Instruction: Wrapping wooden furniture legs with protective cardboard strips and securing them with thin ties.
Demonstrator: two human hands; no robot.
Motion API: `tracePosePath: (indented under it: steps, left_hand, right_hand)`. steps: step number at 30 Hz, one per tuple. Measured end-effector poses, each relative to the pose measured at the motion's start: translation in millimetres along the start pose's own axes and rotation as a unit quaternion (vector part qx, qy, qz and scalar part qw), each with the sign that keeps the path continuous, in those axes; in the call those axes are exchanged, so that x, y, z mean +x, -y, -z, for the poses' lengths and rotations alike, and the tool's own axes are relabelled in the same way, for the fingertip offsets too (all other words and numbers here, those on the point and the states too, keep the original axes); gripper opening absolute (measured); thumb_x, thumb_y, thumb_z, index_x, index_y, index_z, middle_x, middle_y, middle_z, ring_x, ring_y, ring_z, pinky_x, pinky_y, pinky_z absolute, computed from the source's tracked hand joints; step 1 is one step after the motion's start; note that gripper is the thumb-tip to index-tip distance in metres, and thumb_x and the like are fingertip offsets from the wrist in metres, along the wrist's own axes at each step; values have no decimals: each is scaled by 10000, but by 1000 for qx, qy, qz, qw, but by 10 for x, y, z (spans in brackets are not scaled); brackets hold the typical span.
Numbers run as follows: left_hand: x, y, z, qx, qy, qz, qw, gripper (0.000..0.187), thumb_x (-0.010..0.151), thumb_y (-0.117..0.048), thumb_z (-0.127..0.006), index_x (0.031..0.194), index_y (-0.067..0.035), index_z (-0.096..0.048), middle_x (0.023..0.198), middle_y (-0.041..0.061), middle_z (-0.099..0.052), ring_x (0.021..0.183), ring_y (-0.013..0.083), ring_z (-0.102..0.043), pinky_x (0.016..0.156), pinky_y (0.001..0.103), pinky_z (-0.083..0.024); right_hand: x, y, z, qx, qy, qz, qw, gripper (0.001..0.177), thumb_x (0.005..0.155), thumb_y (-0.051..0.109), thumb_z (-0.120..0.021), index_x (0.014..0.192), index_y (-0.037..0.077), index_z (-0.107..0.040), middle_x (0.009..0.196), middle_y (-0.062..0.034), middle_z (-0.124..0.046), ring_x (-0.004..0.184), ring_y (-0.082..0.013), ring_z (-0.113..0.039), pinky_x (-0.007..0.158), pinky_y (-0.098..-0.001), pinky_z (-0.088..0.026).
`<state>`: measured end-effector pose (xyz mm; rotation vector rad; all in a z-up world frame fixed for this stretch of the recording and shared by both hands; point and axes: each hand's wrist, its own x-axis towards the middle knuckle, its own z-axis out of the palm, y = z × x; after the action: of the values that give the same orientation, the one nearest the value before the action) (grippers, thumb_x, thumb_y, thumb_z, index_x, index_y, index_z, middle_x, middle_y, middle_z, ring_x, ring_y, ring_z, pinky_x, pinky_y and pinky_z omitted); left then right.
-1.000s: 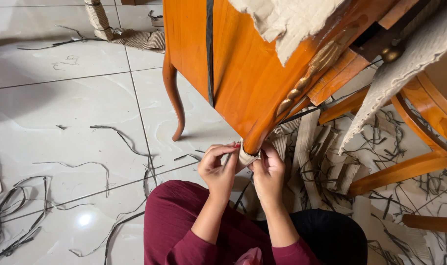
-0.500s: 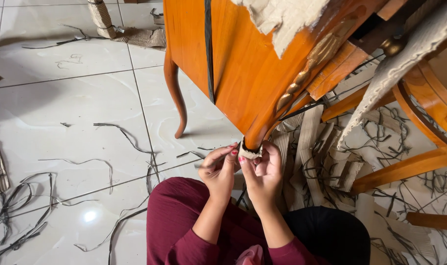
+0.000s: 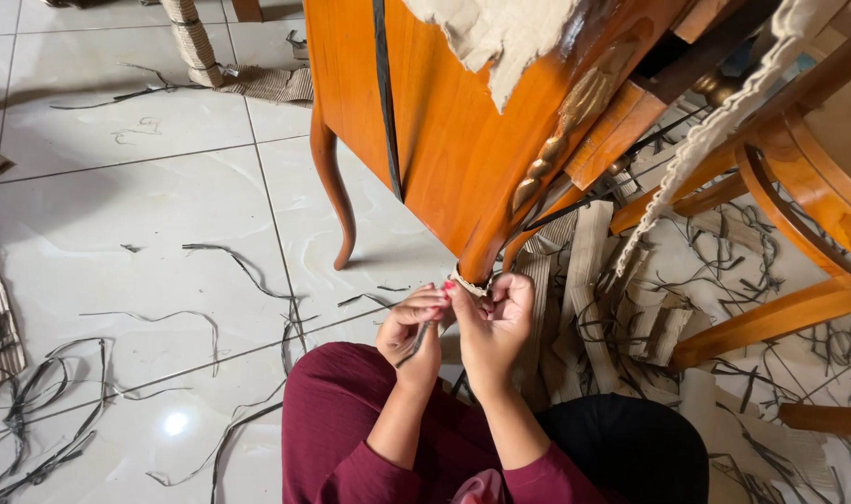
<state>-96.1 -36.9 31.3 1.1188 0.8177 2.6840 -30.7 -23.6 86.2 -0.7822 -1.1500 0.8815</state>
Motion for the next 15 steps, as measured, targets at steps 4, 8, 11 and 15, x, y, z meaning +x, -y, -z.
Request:
tracePosePath:
  steps: [4,8,11,15]
  left_hand:
    - [123,-100,-133,14,56,-59,997,146,827,54,-799,740,-46,-737,752,120,-779,757,270,-735,767,424,-571]
    - [362,-384,-270,195,110,-181,958,152,821,-52,-829,740,-179,-815,797,-21,-811,734,177,-739,758,309,-566]
    - [498,-557,-314,273,134,-220,927,131,855,-80,-809,819,-205,-820,842,-80,-809,750,129,-729,768,266,-549]
    - [514,-656,-329,327,154,-221,906,109,836,-109,-845,879,-205,-815,850,-108,-792,752,103,-702,760,250,-523]
  right_hand:
    - [22,67,100,33,45,6,998,219,996,200,-667,1036,89,-483,789,-2,-540,685,-39,-525,597,-197,-438]
    - [-39,272,189,-2,82,9,997,140,1022,172,-578,1071,48,-538,872,-47,-512,746,-92,-521,677,-248,-466]
    - [-27,355,288,-63,93,-28,993,216,994,54,-559,1207,20,-541,955,-76,-514,692,-116,-550,638,-275,-530]
    - [91,433,563,-245,153,-71,955,153,909,7,-645,985,58,-768,700,-75,-603,421,-156,-600,414,-299,-526]
